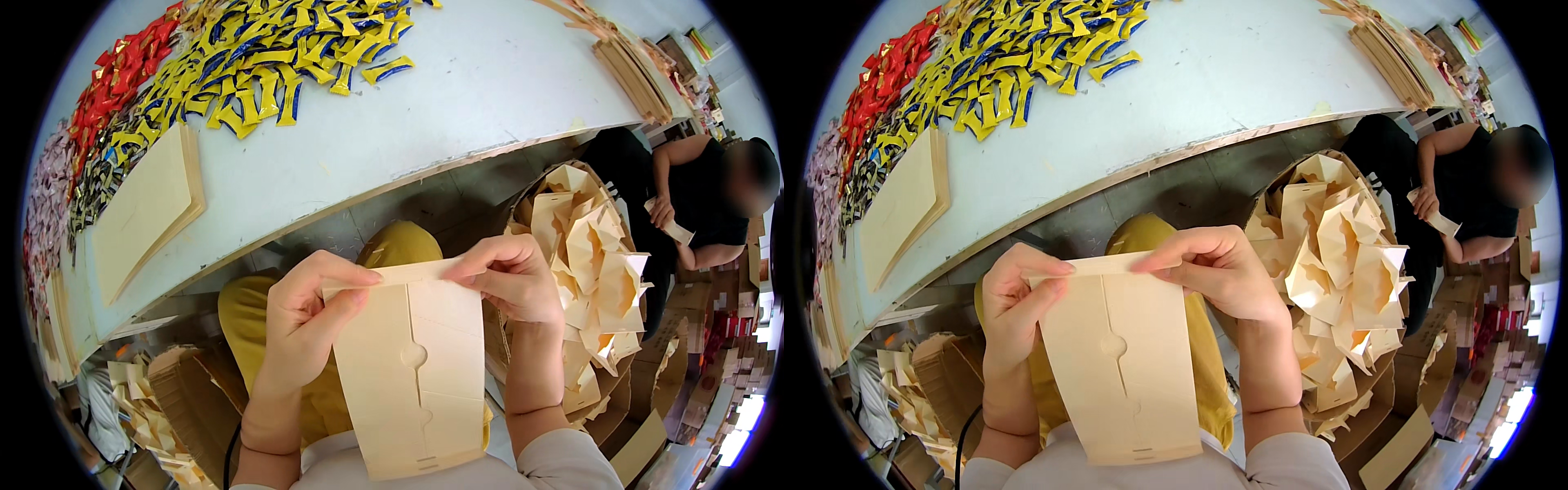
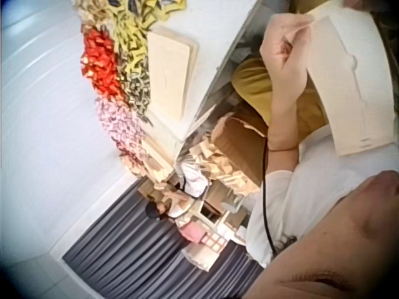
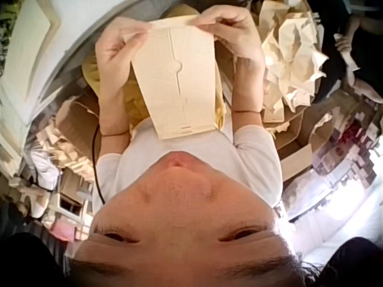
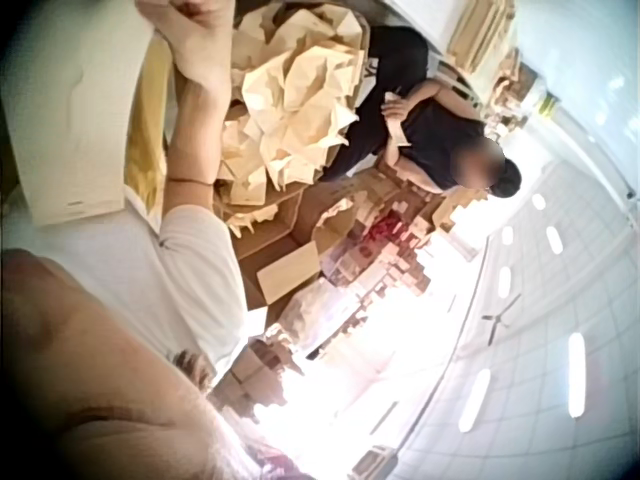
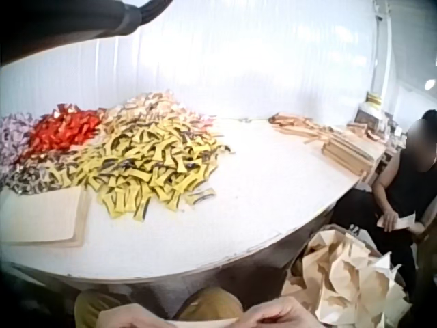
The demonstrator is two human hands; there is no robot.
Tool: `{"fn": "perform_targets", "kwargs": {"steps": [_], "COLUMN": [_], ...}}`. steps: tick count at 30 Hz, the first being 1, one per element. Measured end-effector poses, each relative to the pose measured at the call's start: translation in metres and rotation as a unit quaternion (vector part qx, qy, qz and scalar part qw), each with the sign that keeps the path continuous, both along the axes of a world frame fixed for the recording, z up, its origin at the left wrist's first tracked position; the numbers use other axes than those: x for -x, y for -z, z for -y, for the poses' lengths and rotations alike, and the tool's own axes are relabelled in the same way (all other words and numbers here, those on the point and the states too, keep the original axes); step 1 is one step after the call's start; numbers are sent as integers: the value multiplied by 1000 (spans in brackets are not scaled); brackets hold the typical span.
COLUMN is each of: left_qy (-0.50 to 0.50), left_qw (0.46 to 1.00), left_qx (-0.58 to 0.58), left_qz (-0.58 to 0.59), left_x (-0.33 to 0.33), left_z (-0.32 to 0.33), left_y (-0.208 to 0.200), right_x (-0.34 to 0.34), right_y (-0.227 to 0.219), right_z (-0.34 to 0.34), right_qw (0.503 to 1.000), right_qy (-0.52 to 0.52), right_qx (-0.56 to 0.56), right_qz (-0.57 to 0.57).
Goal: The person sits on the floor and folds flat beige paper sheets into small rectangular boxes by hand. They repeatedly fold the sides and bottom flaps to form the structure, then place the finished boxes into a cardboard bin. Another person is visible in the background performing the same task.
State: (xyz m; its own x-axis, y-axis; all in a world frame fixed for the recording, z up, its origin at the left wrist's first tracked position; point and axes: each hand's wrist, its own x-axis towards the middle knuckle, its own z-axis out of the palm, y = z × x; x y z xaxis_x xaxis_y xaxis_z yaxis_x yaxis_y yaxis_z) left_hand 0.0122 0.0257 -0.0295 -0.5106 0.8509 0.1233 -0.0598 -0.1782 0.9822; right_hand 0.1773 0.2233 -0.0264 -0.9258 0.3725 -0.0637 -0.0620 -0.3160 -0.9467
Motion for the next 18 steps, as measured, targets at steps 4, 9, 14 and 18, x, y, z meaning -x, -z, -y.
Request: {"fn": "perform_targets", "kwargs": {"steps": [4,9,14,18], "left_qy": [-47,-87,-102,-95], "left_qw": [995,981,983,988], "left_qx": [12,-33,54,97], "left_qz": [-89,-170,143,69], "left_x": [-6,-7,-16,-11], "left_z": [-1,-10,-16,-11], "left_y": [-5,0,-18,-2], "right_x": [0,5,4,20], "right_y": [2,-6,3,3], "right_z": [2,28,40,45], "right_qw": [998,986,954,934], "right_qy": [-8,120,158,217], "right_qx": [-64,-112,-249,-275], "right_qz": [-24,7,-50,-69]}}
